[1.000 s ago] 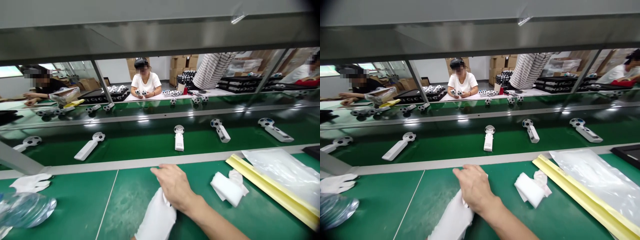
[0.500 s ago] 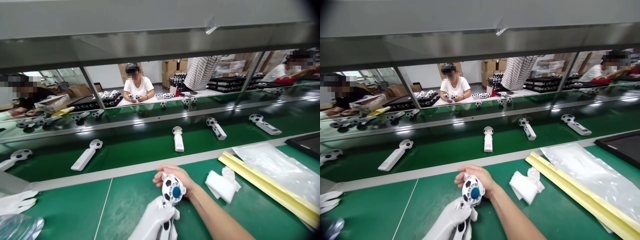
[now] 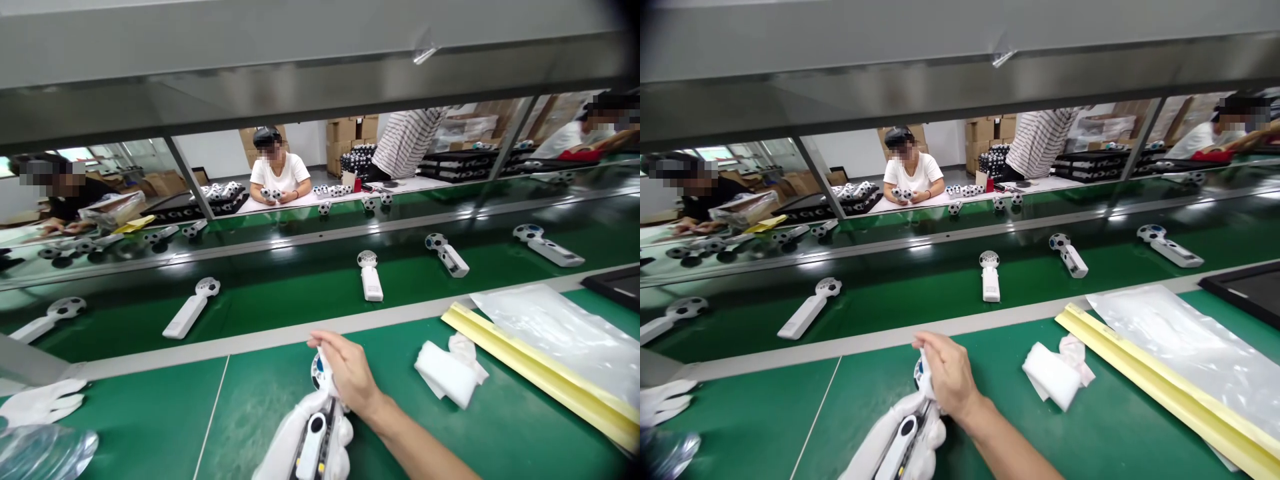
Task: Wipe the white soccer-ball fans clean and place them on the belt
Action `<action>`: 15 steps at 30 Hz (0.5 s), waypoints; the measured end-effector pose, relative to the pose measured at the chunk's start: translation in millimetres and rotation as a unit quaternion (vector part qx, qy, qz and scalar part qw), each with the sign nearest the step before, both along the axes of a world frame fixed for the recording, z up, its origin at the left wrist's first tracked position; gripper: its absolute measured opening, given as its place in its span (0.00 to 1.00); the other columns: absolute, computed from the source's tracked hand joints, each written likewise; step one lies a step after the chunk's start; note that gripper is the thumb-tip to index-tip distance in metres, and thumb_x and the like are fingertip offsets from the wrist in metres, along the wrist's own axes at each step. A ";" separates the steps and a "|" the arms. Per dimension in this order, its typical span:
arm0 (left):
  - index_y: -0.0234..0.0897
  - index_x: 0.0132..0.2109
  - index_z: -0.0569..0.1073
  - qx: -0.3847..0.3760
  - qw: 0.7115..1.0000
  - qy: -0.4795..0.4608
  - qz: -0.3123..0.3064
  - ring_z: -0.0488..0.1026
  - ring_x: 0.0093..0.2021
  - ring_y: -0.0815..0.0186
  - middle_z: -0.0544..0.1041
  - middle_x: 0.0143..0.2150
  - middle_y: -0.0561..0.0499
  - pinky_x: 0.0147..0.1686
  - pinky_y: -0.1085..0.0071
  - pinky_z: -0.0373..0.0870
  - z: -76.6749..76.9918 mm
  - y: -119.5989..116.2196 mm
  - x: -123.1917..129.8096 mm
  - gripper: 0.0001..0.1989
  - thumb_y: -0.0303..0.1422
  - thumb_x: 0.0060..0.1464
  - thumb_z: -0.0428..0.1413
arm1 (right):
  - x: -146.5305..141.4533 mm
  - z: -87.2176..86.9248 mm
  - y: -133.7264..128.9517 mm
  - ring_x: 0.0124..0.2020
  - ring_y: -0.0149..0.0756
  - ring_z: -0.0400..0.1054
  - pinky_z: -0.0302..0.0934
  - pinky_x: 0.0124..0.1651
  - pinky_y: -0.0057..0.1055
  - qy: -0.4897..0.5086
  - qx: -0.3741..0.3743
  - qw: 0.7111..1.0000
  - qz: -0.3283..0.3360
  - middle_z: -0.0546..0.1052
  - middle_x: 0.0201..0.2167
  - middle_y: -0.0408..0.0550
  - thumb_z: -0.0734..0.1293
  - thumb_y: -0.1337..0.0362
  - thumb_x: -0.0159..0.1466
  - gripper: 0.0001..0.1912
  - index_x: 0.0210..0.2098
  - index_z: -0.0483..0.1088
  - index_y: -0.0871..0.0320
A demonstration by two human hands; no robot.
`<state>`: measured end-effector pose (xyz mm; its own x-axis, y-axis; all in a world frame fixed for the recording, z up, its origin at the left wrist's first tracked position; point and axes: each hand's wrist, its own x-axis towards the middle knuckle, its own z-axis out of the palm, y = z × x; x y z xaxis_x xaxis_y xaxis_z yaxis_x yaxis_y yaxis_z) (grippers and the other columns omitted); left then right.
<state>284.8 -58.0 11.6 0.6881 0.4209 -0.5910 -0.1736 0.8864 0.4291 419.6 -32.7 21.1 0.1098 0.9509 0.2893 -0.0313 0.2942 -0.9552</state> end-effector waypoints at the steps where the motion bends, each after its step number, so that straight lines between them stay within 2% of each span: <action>1: 0.31 0.35 0.69 -0.011 1.000 -0.015 -0.003 0.60 0.15 0.74 0.68 0.21 0.52 0.15 0.78 0.55 1.1 -0.1 1.1 0.20 0.47 0.54 0.49 | 1.0 -1.4 3.6 0.38 0.41 0.71 0.63 0.41 0.37 0.086 -0.072 0.994 0.018 0.77 0.35 0.51 0.61 0.59 0.63 0.14 0.44 0.71 0.57; 3: 0.31 0.32 0.69 -0.040 0.998 -0.041 -0.011 0.59 0.13 0.73 0.69 0.20 0.51 0.13 0.78 0.50 8.6 0.7 4.0 0.17 0.44 0.47 0.55 | 3.4 -4.8 10.3 0.34 0.43 0.72 0.64 0.34 0.34 0.243 -0.179 0.951 0.063 0.77 0.31 0.51 0.65 0.57 0.59 0.17 0.43 0.69 0.60; 5: 0.31 0.32 0.69 -0.058 0.996 -0.059 -0.019 0.60 0.13 0.72 0.69 0.19 0.51 0.12 0.79 0.48 21.7 2.4 6.3 0.16 0.40 0.43 0.59 | 6.6 -8.2 15.1 0.33 0.45 0.73 0.65 0.31 0.33 0.329 -0.229 0.913 0.081 0.76 0.31 0.52 0.69 0.57 0.54 0.20 0.43 0.68 0.62; 7: 0.29 0.35 0.70 -0.050 0.996 -0.062 -0.026 0.62 0.14 0.70 0.69 0.19 0.51 0.12 0.79 0.48 34.0 4.2 7.3 0.16 0.39 0.42 0.59 | 11.0 -10.5 18.8 0.34 0.46 0.73 0.65 0.31 0.34 0.359 -0.249 0.898 0.054 0.76 0.32 0.54 0.70 0.60 0.52 0.20 0.41 0.68 0.63; 9: 0.27 0.36 0.70 -0.028 0.998 -0.058 -0.015 0.64 0.16 0.70 0.68 0.20 0.50 0.13 0.80 0.48 37.8 5.1 7.4 0.18 0.39 0.44 0.58 | 16.5 -9.1 21.0 0.34 0.44 0.73 0.65 0.32 0.34 0.367 -0.254 0.895 0.014 0.76 0.33 0.54 0.69 0.61 0.52 0.17 0.39 0.68 0.62; 11: 0.28 0.36 0.70 -0.031 0.999 -0.044 -0.002 0.63 0.16 0.71 0.69 0.20 0.49 0.13 0.80 0.50 30.5 4.9 7.3 0.17 0.41 0.48 0.56 | 21.0 -2.3 20.0 0.34 0.41 0.72 0.65 0.34 0.33 0.364 -0.236 0.901 -0.019 0.76 0.33 0.52 0.68 0.61 0.54 0.15 0.39 0.67 0.61; 12: 0.30 0.36 0.70 -0.022 0.999 -0.027 0.006 0.62 0.15 0.72 0.68 0.20 0.49 0.14 0.80 0.51 24.1 4.2 7.3 0.17 0.43 0.51 0.53 | 21.8 3.1 17.5 0.34 0.40 0.72 0.65 0.35 0.33 0.339 -0.215 0.915 -0.031 0.76 0.34 0.51 0.67 0.60 0.56 0.14 0.39 0.68 0.61; 13: 0.31 0.36 0.69 -0.004 1.000 -0.004 0.013 0.61 0.15 0.72 0.68 0.20 0.50 0.14 0.79 0.53 17.4 3.2 7.2 0.17 0.44 0.53 0.51 | 21.2 9.1 13.7 0.35 0.40 0.72 0.64 0.37 0.34 0.282 -0.182 0.941 -0.035 0.76 0.35 0.51 0.65 0.59 0.58 0.13 0.40 0.68 0.60; 15: 0.32 0.36 0.68 0.050 0.998 0.047 0.014 0.61 0.16 0.72 0.68 0.22 0.51 0.15 0.77 0.58 7.2 0.1 6.2 0.19 0.46 0.57 0.47 | 15.8 20.3 3.6 0.40 0.42 0.70 0.62 0.43 0.37 0.063 -0.080 0.995 -0.021 0.76 0.38 0.51 0.61 0.59 0.62 0.13 0.43 0.69 0.58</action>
<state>291.0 -57.8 18.8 0.6190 0.4993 -0.6063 -0.1524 0.8336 0.5309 435.3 -29.1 41.4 0.1768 0.9774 0.1157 -0.1451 0.1422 -0.9792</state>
